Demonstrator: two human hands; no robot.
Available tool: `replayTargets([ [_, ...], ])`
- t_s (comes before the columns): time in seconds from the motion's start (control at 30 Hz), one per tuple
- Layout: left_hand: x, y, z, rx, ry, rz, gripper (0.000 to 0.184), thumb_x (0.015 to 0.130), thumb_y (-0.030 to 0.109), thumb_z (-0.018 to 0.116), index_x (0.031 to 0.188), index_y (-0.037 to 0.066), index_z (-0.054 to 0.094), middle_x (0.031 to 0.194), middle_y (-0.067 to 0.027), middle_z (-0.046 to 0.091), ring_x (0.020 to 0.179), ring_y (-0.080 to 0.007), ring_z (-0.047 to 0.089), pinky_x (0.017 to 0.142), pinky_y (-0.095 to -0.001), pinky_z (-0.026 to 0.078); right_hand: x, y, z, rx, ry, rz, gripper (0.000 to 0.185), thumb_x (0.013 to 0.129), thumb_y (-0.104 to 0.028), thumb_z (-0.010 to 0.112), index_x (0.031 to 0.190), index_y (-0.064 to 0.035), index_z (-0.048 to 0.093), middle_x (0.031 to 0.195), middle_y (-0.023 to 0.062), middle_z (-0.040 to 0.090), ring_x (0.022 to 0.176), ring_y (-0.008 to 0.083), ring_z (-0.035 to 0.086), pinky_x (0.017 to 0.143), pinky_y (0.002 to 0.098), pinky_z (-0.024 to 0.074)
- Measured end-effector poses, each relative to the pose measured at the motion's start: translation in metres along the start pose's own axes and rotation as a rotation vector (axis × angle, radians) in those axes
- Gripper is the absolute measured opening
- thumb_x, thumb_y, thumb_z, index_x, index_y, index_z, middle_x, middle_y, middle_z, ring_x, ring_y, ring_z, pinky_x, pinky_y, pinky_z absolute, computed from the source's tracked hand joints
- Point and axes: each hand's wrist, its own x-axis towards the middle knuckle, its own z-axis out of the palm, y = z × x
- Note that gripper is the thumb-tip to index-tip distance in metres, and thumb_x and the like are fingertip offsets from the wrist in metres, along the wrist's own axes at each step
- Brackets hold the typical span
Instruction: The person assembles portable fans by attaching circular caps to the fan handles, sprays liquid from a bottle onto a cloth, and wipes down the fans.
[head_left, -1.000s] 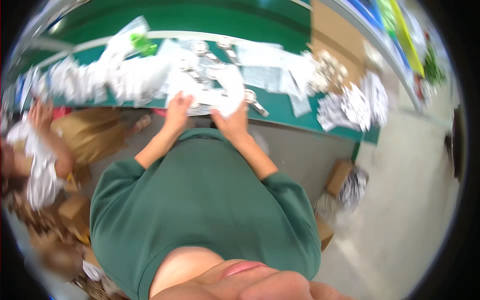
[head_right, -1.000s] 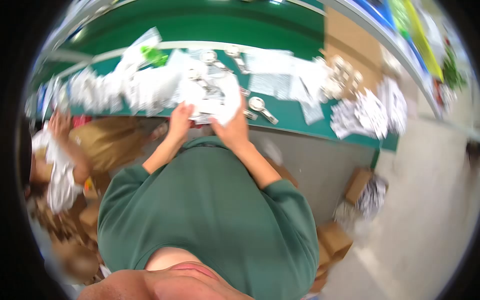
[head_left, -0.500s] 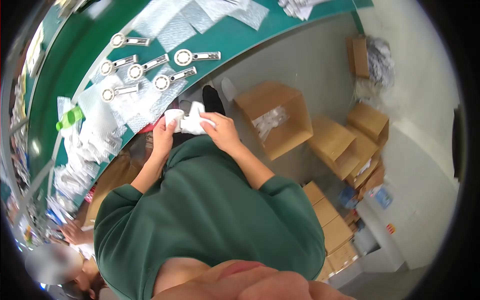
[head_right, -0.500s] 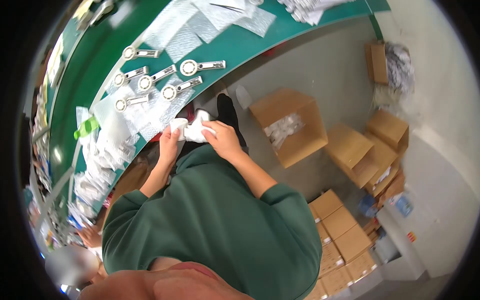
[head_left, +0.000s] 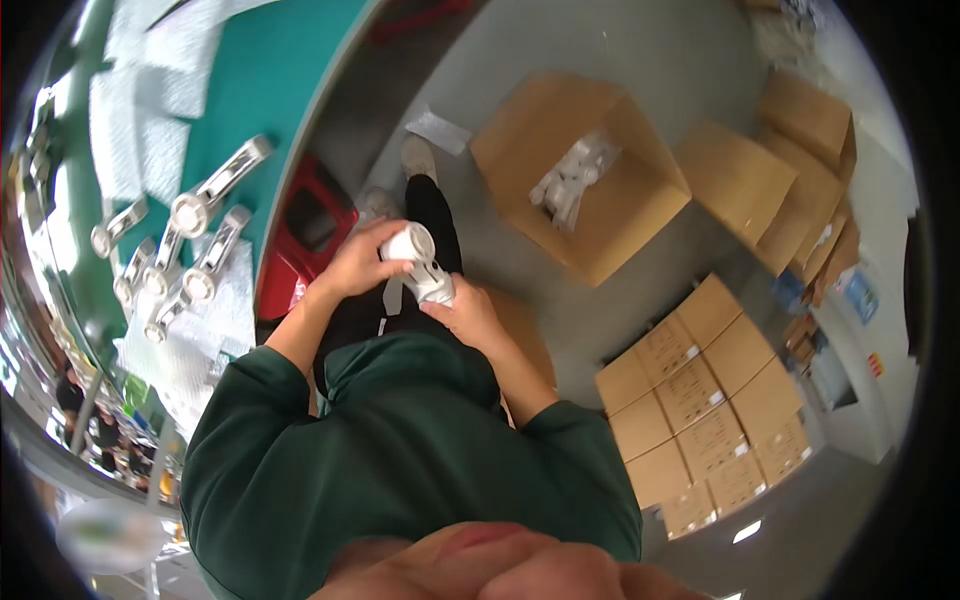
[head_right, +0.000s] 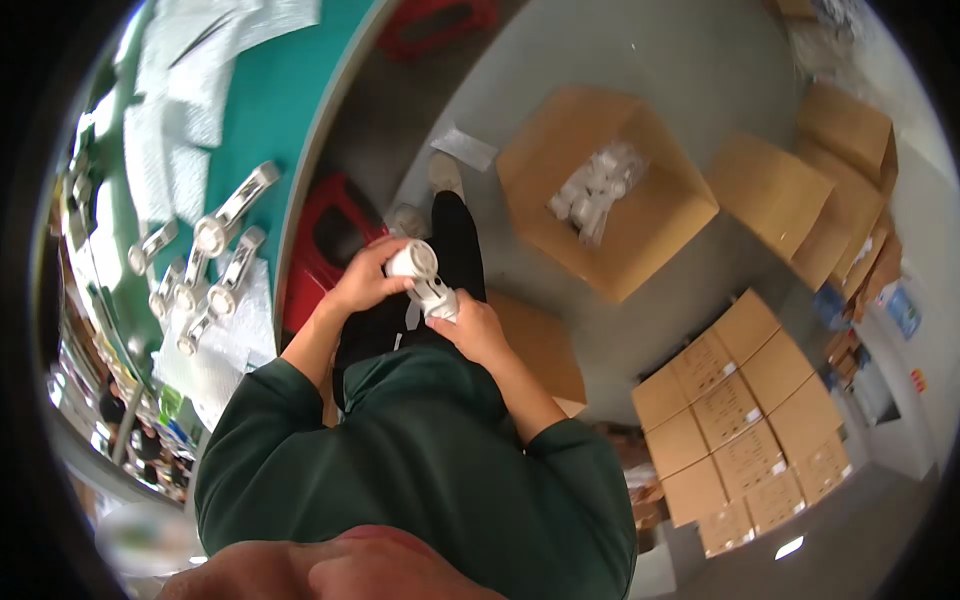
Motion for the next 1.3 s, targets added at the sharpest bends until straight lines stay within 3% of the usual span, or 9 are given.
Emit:
replayTargets([
  [0.17, 0.026, -0.045, 0.040, -0.245, 0.074, -0.201, 0.068, 0.080, 0.034, 0.079, 0.133, 0.000, 0.053, 0.119, -0.0133, 0.064, 0.113, -0.0189, 0.059, 0.099, -0.0323, 0.044, 0.014, 0.039, 0.018, 0.493, 0.515, -0.014, 0.045, 0.088, -0.037, 0.073, 0.109, 0.0017, 0.061, 0.086, 0.0152, 0.071, 0.079, 0.0273, 0.071, 0.070, 0.0384, 0.0539],
  [0.33, 0.043, -0.057, 0.033, -0.359, -0.154, -0.131, 0.070, 0.080, 0.033, 0.079, 0.137, 0.002, 0.051, 0.121, -0.0082, 0.064, 0.114, -0.0159, 0.058, 0.100, -0.0325, 0.044, 0.021, 0.071, 0.021, 1.399, -0.275, 0.092, 0.034, 0.092, -0.015, 0.066, 0.121, 0.0016, 0.059, 0.106, 0.0076, 0.067, 0.097, 0.0150, 0.063, 0.088, 0.0313, 0.0497],
  [0.43, 0.078, -0.074, 0.037, -0.256, -0.384, -0.182, 0.082, 0.076, 0.048, 0.080, 0.137, 0.002, 0.051, 0.124, -0.0075, 0.060, 0.117, -0.0172, 0.056, 0.102, -0.0337, 0.043, 0.035, 0.100, 0.040, 1.571, -0.422, 0.133, 0.044, 0.088, -0.017, 0.068, 0.127, -0.0009, 0.054, 0.101, 0.0042, 0.066, 0.083, 0.0136, 0.065, 0.065, 0.0282, 0.0528],
  [0.5, 0.122, -0.119, 0.039, 0.059, -0.489, 0.041, 0.079, 0.079, 0.049, 0.077, 0.139, 0.006, 0.052, 0.129, -0.0108, 0.061, 0.120, -0.0213, 0.056, 0.104, -0.0365, 0.042, 0.049, 0.116, 0.059, 1.573, -0.230, 0.209, 0.045, 0.086, -0.017, 0.068, 0.126, -0.0029, 0.054, 0.097, 0.0025, 0.064, 0.077, 0.0108, 0.063, 0.054, 0.0256, 0.0488],
  [0.57, 0.169, -0.198, 0.056, -0.299, -0.313, -0.170, 0.067, 0.081, 0.047, 0.075, 0.132, 0.006, 0.058, 0.127, -0.0135, 0.063, 0.122, -0.0279, 0.056, 0.103, -0.0405, 0.043, 0.075, 0.136, 0.093, 1.388, 0.116, 0.259, 0.041, 0.085, -0.010, 0.065, 0.124, -0.0029, 0.054, 0.103, 0.0055, 0.063, 0.091, 0.0134, 0.062, 0.079, 0.0300, 0.0523],
  [0.63, 0.228, -0.264, 0.075, 0.304, -0.059, -0.319, 0.062, 0.081, 0.045, 0.074, 0.126, 0.006, 0.059, 0.121, -0.0153, 0.063, 0.119, -0.0314, 0.056, 0.102, -0.0437, 0.043, 0.089, 0.158, 0.105, 1.035, 0.204, 0.357, 0.042, 0.085, -0.009, 0.065, 0.125, -0.0022, 0.053, 0.109, 0.0089, 0.063, 0.100, 0.0164, 0.060, 0.091, 0.0341, 0.0490],
  [0.8, 0.338, -0.401, 0.168, 0.873, 0.112, -0.175, 0.055, 0.077, 0.043, 0.076, 0.118, 0.010, 0.059, 0.113, -0.0145, 0.056, 0.110, -0.0319, 0.056, 0.097, -0.0440, 0.044, 0.093, 0.192, 0.112, 0.856, 0.275, 0.290, 0.055, 0.081, -0.017, 0.071, 0.129, -0.0017, 0.049, 0.117, 0.0142, 0.062, 0.107, 0.0235, 0.060, 0.094, 0.0363, 0.0472],
  [1.03, 0.384, -0.492, 0.194, 0.849, 0.442, -0.361, 0.043, 0.081, 0.035, 0.071, 0.113, 0.009, 0.058, 0.114, -0.0131, 0.059, 0.107, -0.0295, 0.059, 0.091, -0.0434, 0.046, 0.111, 0.204, 0.109, 0.870, 0.337, 0.351, 0.068, 0.082, -0.022, 0.075, 0.137, 0.0008, 0.043, 0.127, 0.0151, 0.058, 0.115, 0.0224, 0.056, 0.099, 0.0364, 0.0430],
  [1.3, 0.217, -0.379, 0.131, 0.390, 0.620, -0.336, 0.031, 0.092, 0.032, 0.058, 0.083, 0.002, 0.063, 0.089, -0.0212, 0.059, 0.087, -0.0422, 0.059, 0.077, -0.0511, 0.047, 0.113, 0.200, 0.122, 0.892, 0.384, 0.159, 0.052, 0.088, -0.016, 0.067, 0.132, 0.0035, 0.048, 0.122, 0.0115, 0.059, 0.109, 0.0205, 0.057, 0.098, 0.0356, 0.0432],
])
